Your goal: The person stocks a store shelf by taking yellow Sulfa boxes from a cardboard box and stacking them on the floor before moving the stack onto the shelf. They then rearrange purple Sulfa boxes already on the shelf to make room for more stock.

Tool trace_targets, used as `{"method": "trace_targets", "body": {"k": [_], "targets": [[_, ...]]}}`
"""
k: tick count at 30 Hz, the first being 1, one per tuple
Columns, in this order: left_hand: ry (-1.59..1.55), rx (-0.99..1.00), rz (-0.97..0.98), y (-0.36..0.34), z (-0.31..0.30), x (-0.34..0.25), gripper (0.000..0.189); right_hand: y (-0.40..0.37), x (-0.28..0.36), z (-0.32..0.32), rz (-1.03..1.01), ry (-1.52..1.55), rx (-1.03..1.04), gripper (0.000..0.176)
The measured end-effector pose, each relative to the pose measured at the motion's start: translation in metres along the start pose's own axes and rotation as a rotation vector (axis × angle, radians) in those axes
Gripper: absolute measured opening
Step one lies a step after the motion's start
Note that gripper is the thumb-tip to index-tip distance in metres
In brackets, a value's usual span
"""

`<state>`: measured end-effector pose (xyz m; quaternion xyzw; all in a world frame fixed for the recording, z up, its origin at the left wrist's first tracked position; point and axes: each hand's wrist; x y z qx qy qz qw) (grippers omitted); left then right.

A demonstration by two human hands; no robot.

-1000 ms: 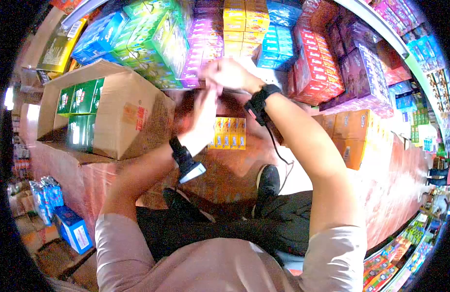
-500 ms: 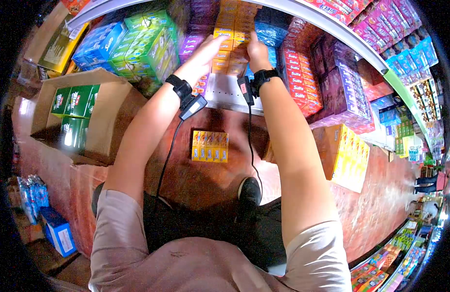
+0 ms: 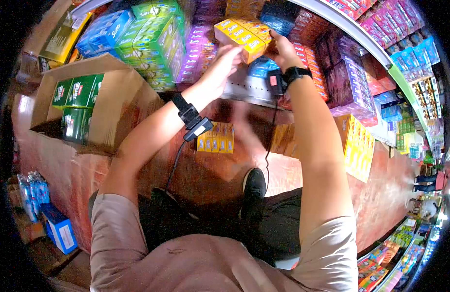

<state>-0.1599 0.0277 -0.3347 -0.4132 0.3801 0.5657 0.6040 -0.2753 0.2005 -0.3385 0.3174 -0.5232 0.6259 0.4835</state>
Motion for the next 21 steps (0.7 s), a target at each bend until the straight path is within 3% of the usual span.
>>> {"method": "trace_targets", "body": {"k": [3,4,7,8,11,13,15,16,18,19,21], "targets": [[-0.013,-0.387,-0.105,0.025,-0.034,0.036,0.055,0.002,-0.003,-0.031,0.034,-0.145,0.244,0.036],[-0.022,-0.158,-0.156,0.011,-0.047,0.02,0.07,-0.002,-0.003,-0.035,0.07,-0.145,0.359,0.036],[-0.14,-0.029,-0.102,-0.017,-0.063,0.009,0.052,-0.017,-0.012,-0.039,0.193,-0.199,0.643,0.038],[-0.155,-0.068,-0.108,-0.021,-0.065,0.018,0.037,-0.024,-0.015,-0.032,0.257,-0.264,0.681,0.038],[-0.184,-0.146,-0.225,-0.057,-0.072,0.044,0.04,-0.043,-0.039,-0.017,0.487,-0.511,0.885,0.051],[0.056,-0.16,-0.252,-0.073,-0.088,0.07,0.042,-0.057,-0.078,-0.015,0.701,-0.496,1.02,0.054],[0.095,-0.066,-0.287,-0.085,-0.106,0.107,0.047,-0.072,-0.115,-0.014,0.749,-0.631,0.914,0.056],[0.138,-0.111,-0.364,-0.089,-0.118,0.136,0.05,-0.069,-0.141,-0.022,0.73,-0.647,0.972,0.066],[0.136,-0.194,-0.509,-0.102,-0.125,0.152,0.059,-0.07,-0.172,-0.024,0.766,-0.683,0.937,0.069],[0.176,-0.24,-0.496,-0.1,-0.141,0.187,0.061,-0.068,-0.185,-0.024,0.77,-0.746,0.881,0.069],[0.436,-0.31,-0.423,-0.096,-0.159,0.224,0.063,-0.063,-0.211,-0.029,0.591,-0.829,0.836,0.065]]}}
Point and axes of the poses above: each hand's wrist, its own y-axis towards the middle knuckle, its own z-axis out of the palm, x = y × z, and after that the axes turned 3 degrees about y, right-handed
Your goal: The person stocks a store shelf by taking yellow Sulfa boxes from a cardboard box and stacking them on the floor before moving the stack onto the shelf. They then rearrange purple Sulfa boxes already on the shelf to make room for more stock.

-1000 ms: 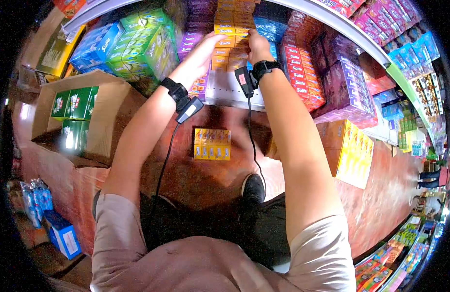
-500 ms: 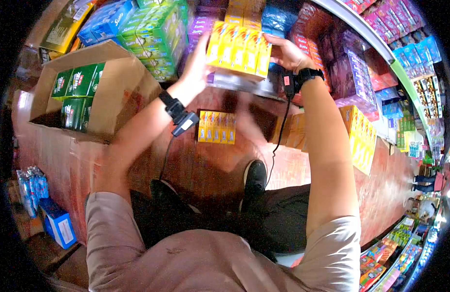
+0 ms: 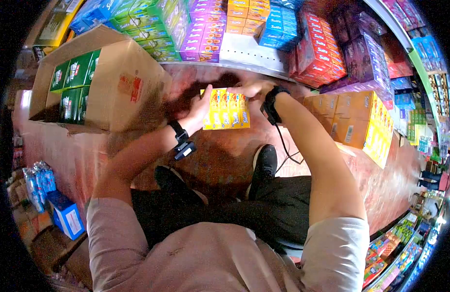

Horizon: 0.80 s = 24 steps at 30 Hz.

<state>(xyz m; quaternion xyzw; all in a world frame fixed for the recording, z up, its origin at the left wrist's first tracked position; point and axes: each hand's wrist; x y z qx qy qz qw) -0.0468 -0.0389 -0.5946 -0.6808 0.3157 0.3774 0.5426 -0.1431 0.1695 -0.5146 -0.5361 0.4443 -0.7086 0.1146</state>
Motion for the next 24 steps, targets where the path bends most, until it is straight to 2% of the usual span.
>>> {"method": "trace_targets", "body": {"k": [1,2,4,5,6,8,9,10,12,13,14,16,19,20,22,23,24], "targets": [[0.129,-0.079,0.054,0.007,0.001,0.012,0.065,0.003,-0.008,0.001,-0.046,-0.043,-0.073,0.064],[0.281,-0.164,0.152,0.008,0.001,0.014,0.066,-0.001,0.008,0.008,0.189,-0.296,-0.205,0.064],[0.197,-0.06,0.046,0.006,0.003,0.011,0.061,-0.016,0.022,0.031,0.266,-0.176,-0.322,0.061],[0.158,-0.011,-0.01,-0.005,0.002,-0.005,0.059,-0.004,0.008,0.029,0.222,-0.004,-0.262,0.056],[-0.181,0.33,-0.173,-0.015,-0.011,-0.02,0.055,0.005,-0.008,0.029,0.126,0.154,-0.227,0.055],[-0.203,0.368,-0.188,0.0,-0.014,0.005,0.051,0.011,-0.021,0.045,-0.069,0.459,-0.151,0.054],[-0.215,0.385,-0.194,0.009,-0.013,0.019,0.049,0.023,-0.031,0.05,0.042,0.427,-0.232,0.043],[-0.229,0.374,-0.198,0.006,-0.013,0.018,0.049,0.037,-0.047,0.048,0.139,0.329,-0.244,0.04],[-0.253,0.357,-0.187,-0.01,-0.009,0.009,0.049,0.053,-0.068,0.048,0.023,0.371,-0.194,0.04],[-0.154,0.274,-0.157,-0.017,-0.006,0.005,0.048,0.037,-0.052,0.051,0.016,0.327,-0.189,0.04],[-0.136,0.261,-0.177,-0.033,-0.006,-0.01,0.049,0.022,-0.037,0.058,0.081,0.404,-0.221,0.038],[-0.099,0.271,-0.143,-0.039,-0.008,-0.017,0.05,0.032,-0.05,0.049,0.112,0.325,-0.169,0.043],[-0.254,0.412,-0.35,-0.015,-0.014,-0.007,0.054,0.003,-0.005,0.033,0.108,-0.092,-0.15,0.045],[-0.175,0.245,-0.236,-0.012,-0.012,-0.01,0.055,-0.009,0.018,0.024,0.083,-0.299,-0.17,0.046],[-0.016,-0.09,-0.01,-0.01,-0.002,-0.023,0.059,-0.033,0.073,0.002,-0.002,-0.394,-0.299,0.049],[0.068,-0.255,0.103,-0.009,0.003,-0.031,0.062,-0.048,0.1,-0.005,-0.039,-0.29,-0.391,0.05],[0.161,-0.376,0.253,-0.008,0.008,-0.042,0.052,-0.036,0.109,-0.023,-0.191,-0.047,-0.567,0.054]]}}
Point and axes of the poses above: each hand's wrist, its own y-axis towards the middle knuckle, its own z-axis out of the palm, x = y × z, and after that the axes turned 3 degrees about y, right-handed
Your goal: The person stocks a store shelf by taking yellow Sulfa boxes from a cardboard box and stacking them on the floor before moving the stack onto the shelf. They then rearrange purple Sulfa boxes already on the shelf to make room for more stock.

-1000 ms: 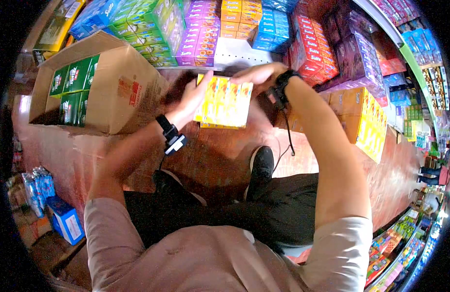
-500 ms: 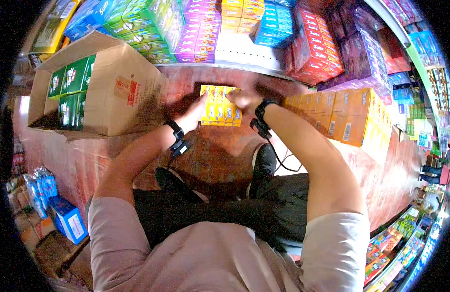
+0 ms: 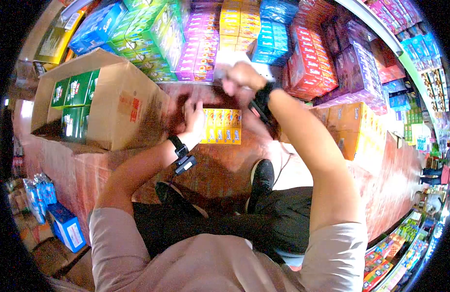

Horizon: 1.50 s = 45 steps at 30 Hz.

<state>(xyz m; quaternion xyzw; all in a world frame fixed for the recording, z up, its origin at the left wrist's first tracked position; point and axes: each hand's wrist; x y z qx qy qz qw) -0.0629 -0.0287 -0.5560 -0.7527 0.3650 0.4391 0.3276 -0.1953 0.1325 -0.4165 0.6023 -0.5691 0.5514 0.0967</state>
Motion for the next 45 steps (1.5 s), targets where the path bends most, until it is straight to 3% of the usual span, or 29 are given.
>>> {"method": "trace_targets", "body": {"k": [1,2,3,4,6,7,9,11,12,13,16,18,21,25,28,30,33,34,36,38,40,43,45], "targets": [[-0.142,-0.004,0.063,-0.006,-0.005,-0.028,0.045,0.021,0.005,-0.009,-0.121,0.24,-0.174,0.059],[-0.284,-0.007,0.129,-0.013,-0.011,-0.063,0.038,0.025,0.027,-0.017,0.005,0.678,-0.19,0.053],[-0.364,0.031,0.136,-0.016,-0.012,-0.088,0.032,0.038,0.031,-0.029,-0.097,0.98,-0.034,0.053],[-0.442,0.068,0.145,-0.016,-0.011,-0.109,0.027,0.044,0.039,-0.035,-0.091,1.015,-0.104,0.064],[-0.569,0.112,0.094,-0.012,-0.009,-0.141,0.026,0.061,0.051,-0.035,-0.079,1.213,-0.229,0.065],[-0.624,0.151,0.046,0.001,-0.002,-0.144,0.026,0.06,0.057,-0.032,-0.066,1.243,-0.298,0.069],[-0.687,0.24,-0.009,0.014,-0.002,-0.156,0.029,0.121,0.036,-0.039,-0.032,1.265,-0.377,0.058],[-0.725,0.247,-0.074,0.023,-0.004,-0.164,0.029,0.119,0.042,-0.042,-0.007,1.241,-0.322,0.054],[-0.716,0.236,-0.079,0.026,-0.006,-0.166,0.029,0.118,0.043,-0.04,0.058,1.312,-0.414,0.054],[-0.793,0.184,-0.074,0.02,-0.012,-0.177,0.019,0.117,0.045,-0.036,-0.005,1.321,-0.403,0.054],[-0.77,0.128,-0.002,0.031,-0.017,-0.171,0.02,0.15,0.022,-0.038,-0.157,1.296,-0.431,0.056],[-0.724,0.142,-0.038,0.04,-0.019,-0.168,0.021,0.113,0.041,-0.034,-0.089,1.169,-0.547,0.054],[-0.705,0.173,-0.089,0.05,-0.014,-0.168,0.026,0.109,0.037,-0.035,-0.074,1.225,-0.552,0.053],[-0.763,0.197,-0.053,0.067,-0.005,-0.173,0.03,0.061,0.024,-0.04,-0.089,1.145,-0.345,0.05],[-0.814,0.153,-0.019,0.076,-0.008,-0.179,0.034,0.008,0.019,-0.034,-0.106,1.02,-0.315,0.049],[-0.776,0.123,-0.143,0.064,-0.024,-0.194,0.056,-0.011,-0.006,-0.042,-0.223,0.979,-0.086,0.05],[-0.786,0.107,0.017,0.068,-0.027,-0.164,0.085,-0.044,-0.024,-0.042,-0.179,0.917,0.103,0.046],[-0.838,0.097,-0.026,0.062,-0.033,-0.159,0.085,-0.056,-0.025,-0.039,-0.118,0.898,0.185,0.049],[-0.82,0.318,-0.085,0.053,-0.048,-0.146,0.086,-0.068,-0.039,-0.028,-0.051,0.78,0.284,0.05],[-0.776,0.409,-0.15,0.018,-0.063,-0.133,0.071,-0.069,-0.048,-0.021,0.042,0.536,0.462,0.051],[-0.81,0.472,-0.228,-0.006,-0.065,-0.108,0.06,-0.07,-0.062,-0.013,0.149,0.506,0.564,0.053],[-0.685,0.603,-0.076,-0.03,-0.058,-0.057,0.048,-0.067,-0.078,0.0,0.236,0.316,0.648,0.053],[-0.675,0.642,-0.081,-0.039,-0.054,-0.031,0.048,-0.065,-0.079,0.004,0.294,0.146,0.686,0.053]]}}
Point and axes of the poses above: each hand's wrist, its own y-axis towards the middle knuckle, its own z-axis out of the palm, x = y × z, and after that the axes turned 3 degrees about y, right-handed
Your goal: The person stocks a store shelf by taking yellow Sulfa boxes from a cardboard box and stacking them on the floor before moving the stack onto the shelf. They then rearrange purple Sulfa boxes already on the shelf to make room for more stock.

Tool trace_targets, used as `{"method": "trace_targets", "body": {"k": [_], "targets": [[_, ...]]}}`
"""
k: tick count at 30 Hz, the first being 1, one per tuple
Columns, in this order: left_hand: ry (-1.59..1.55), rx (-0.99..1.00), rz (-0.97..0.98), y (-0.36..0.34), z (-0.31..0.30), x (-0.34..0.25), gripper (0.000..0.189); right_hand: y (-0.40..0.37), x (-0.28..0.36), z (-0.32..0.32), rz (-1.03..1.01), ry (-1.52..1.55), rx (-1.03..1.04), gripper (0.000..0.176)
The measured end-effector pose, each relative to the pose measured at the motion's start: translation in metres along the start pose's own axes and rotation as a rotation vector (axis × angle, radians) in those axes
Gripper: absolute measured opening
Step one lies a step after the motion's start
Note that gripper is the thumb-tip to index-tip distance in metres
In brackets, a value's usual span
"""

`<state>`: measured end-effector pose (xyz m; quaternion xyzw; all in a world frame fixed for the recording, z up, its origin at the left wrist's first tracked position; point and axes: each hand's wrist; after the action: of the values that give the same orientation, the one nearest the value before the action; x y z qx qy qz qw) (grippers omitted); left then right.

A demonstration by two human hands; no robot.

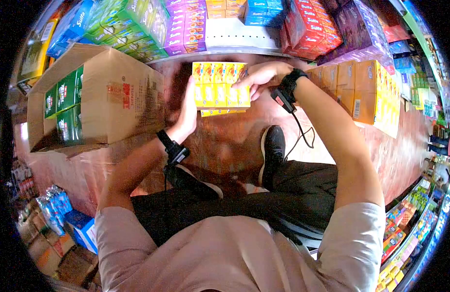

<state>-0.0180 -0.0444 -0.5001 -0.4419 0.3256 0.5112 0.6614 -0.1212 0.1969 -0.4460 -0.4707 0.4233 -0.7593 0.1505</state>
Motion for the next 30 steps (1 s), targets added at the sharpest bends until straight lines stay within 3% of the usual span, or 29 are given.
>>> {"method": "trace_targets", "body": {"k": [2,5,6,9,11,13,14,17,20,22,23,25,28,30], "targets": [[-0.032,-0.005,-0.025,-0.004,-0.008,0.021,0.05,0.008,-0.001,0.003,0.104,-0.088,-0.008,0.051],[0.087,0.024,-0.108,0.004,-0.016,0.034,0.05,0.033,-0.015,0.017,-0.07,-0.23,-0.115,0.049],[0.294,0.033,0.015,-0.002,-0.01,0.023,0.051,0.042,-0.023,0.02,-0.091,-0.213,-0.153,0.05],[0.125,0.012,-0.098,0.0,-0.01,0.024,0.049,0.027,-0.008,0.018,0.156,-0.1,-0.208,0.052],[-0.092,0.015,-0.25,0.008,-0.015,0.03,0.047,0.019,-0.001,0.024,0.056,-0.067,-0.159,0.053],[-0.074,0.003,-0.271,0.014,-0.022,0.036,0.045,0.082,-0.052,-0.007,-0.268,-0.011,-0.025,0.049],[-0.068,-0.014,-0.287,0.013,-0.017,0.027,0.043,0.065,-0.034,0.005,-0.366,-0.022,-0.013,0.047],[-0.066,0.014,-0.257,0.02,-0.025,0.036,0.045,0.016,0.01,0.018,0.159,-0.142,-0.153,0.06],[-0.01,-0.027,-0.207,0.021,-0.024,0.037,0.046,0.055,0.018,-0.037,-0.045,-0.928,-0.612,0.076],[-0.044,-0.007,-0.222,0.022,-0.026,0.041,0.047,0.027,0.048,-0.046,-0.144,-0.537,-0.783,0.077],[-0.058,0.006,-0.231,0.023,-0.027,0.043,0.048,0.021,0.073,-0.054,-0.183,-0.501,-0.806,0.075],[0.139,-0.019,-0.181,0.023,-0.022,0.03,0.056,0.034,0.095,-0.062,-0.541,0.322,-0.856,0.048],[0.282,-0.066,-0.266,0.026,-0.017,0.003,0.061,0.062,0.12,-0.087,-0.696,0.725,-0.793,0.044],[0.388,-0.139,-0.169,0.03,-0.014,-0.012,0.06,0.078,0.136,-0.09,-0.755,0.969,-0.807,0.043]]}}
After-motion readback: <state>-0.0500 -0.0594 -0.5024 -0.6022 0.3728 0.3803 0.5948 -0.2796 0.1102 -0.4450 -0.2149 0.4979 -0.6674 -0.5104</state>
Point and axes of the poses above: each hand's wrist, its own y-axis towards the middle knuckle, its own z-axis out of the palm, x = y × z, and after that the axes turned 3 degrees about y, right-handed
